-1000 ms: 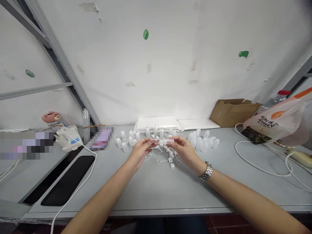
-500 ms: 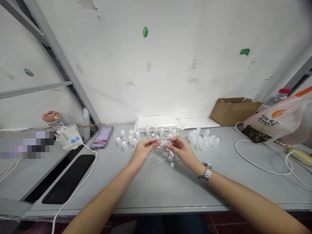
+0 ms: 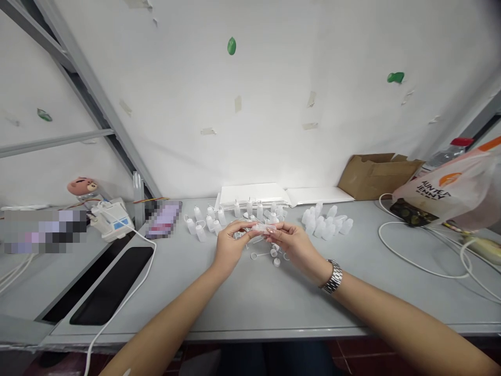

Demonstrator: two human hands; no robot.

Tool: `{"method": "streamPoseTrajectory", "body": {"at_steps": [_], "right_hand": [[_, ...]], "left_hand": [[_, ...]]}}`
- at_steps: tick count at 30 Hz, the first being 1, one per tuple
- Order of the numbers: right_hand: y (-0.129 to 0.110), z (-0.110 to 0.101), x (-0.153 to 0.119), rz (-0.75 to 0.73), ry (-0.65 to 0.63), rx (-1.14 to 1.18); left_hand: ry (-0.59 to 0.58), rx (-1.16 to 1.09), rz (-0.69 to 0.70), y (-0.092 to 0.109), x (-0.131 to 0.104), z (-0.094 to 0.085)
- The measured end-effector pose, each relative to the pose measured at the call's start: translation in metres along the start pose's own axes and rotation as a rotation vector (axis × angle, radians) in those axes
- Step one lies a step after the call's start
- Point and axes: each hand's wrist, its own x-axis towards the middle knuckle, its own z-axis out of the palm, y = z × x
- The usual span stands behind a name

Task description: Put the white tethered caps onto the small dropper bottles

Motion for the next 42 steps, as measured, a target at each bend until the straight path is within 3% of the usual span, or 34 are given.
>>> {"method": "streamPoseTrajectory", "body": {"at_steps": [5,10,19,27,36,42], "right_hand": [[0.002,0.002,-0.003,0.153,-0.067,0.237],[0.003,0.002,-0.002,0.173,-0.069,0.308],[0.004,0.003,-0.003,0.087,-0.058,0.237],[0.0,0.002,-0.002,0.186,-0.079,0.236],[-0.004,0.005,-0.002,0.121,-0.224,0.295],[-0.004,0.002,-0.001,0.169,-0.192,0.384]], "left_hand": [[-0.049,-0.151,-0.07,-0.007,0.002,0.004],[-0.055,-0.252,-0.16,-0.002,0.0,0.004],[-0.044,-0.237,-0.085,-0.001,-0.001,0.003],[-0.004,-0.208,-0.009,-0.007,-0.002,0.006],[-0.048,-0.137,0.047,-0.005,-0.004,0.011],[-0.048,-0.102,0.06,-0.005,-0.001,0.004]]}}
